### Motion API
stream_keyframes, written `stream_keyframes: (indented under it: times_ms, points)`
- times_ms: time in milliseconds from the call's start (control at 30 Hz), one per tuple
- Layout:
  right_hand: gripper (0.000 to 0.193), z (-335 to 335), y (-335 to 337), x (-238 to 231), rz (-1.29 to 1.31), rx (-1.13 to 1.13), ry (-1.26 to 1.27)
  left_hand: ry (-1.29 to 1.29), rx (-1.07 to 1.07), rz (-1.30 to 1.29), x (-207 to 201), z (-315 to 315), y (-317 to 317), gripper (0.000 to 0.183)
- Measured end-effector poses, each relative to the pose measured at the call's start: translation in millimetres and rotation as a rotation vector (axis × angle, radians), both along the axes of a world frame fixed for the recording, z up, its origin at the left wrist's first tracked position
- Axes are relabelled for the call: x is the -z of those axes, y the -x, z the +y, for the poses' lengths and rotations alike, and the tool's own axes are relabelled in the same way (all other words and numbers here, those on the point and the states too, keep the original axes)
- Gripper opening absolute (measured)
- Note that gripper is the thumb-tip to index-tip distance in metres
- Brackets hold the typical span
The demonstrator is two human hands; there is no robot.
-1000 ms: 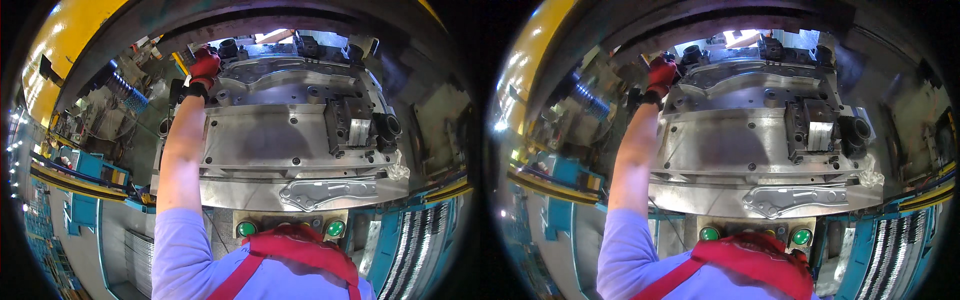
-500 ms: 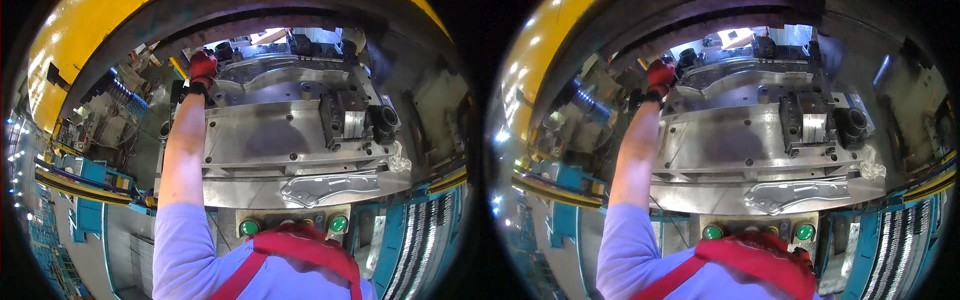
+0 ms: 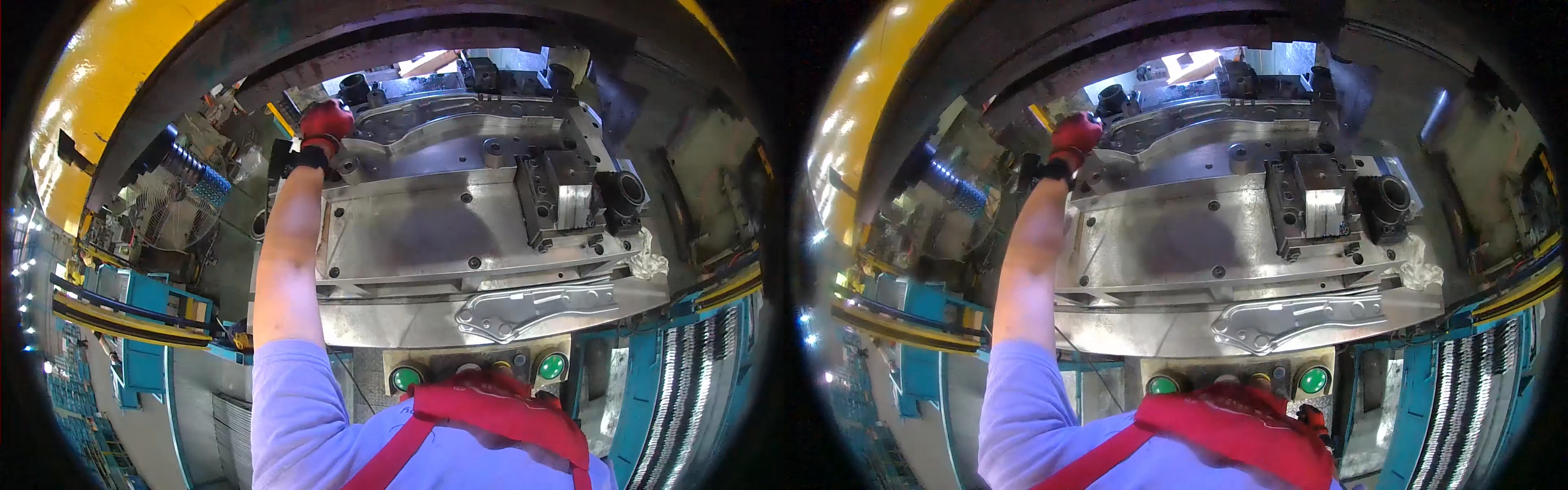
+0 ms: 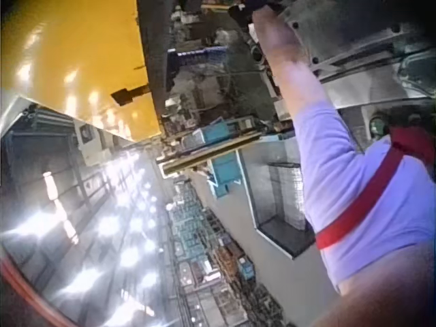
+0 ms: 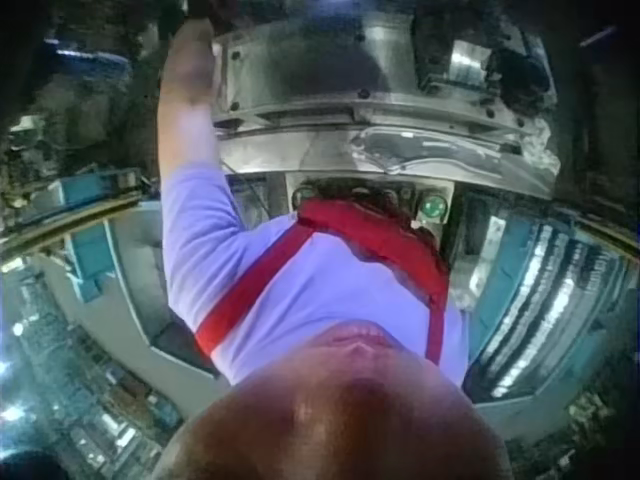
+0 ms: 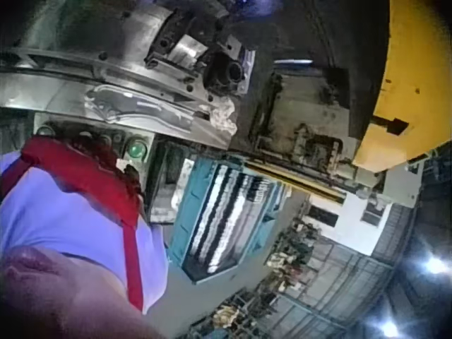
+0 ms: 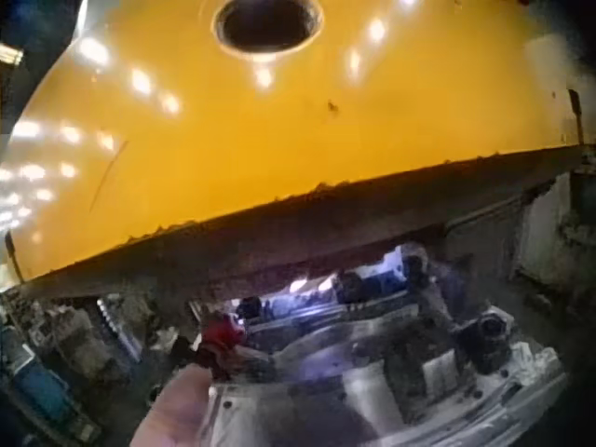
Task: Placing metal parts into a large industrial press machine, operating the press by pressing safety buttons, and then stacking the finished parts into a metal bin.
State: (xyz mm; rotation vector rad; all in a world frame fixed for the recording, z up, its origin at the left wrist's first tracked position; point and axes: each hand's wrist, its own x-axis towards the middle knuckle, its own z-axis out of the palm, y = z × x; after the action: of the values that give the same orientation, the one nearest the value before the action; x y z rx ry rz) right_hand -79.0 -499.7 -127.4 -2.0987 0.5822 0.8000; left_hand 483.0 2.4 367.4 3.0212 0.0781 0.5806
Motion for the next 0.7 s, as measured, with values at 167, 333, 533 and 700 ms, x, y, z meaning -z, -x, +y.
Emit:
stream_keyframes:
  times_ms: [167, 333, 533, 700]
  points:
    - [0.018, -7.9, 4.8, 10.0, -0.039, -0.085, 0.018, 0.041, -0.028, 0.009, 0.4, -1.0, 1.7, 0.04]
    - [0.018, -27.0, 7.2, 37.0, -0.103, -0.198, -0.021, 0.01, -0.014, 0.072, 16.3, 13.8, -15.8, 0.04]
    - [0.024, -22.1, 3.0, 11.6, -0.447, -0.411, 0.123, 0.025, -0.044, 0.039, 7.7, 8.4, -8.7, 0.041]
    - [0.021, -16.4, -4.6, -5.5, -0.347, -0.418, 0.162, 0.049, -0.041, 0.084, 17.7, 6.4, -10.9, 0.039]
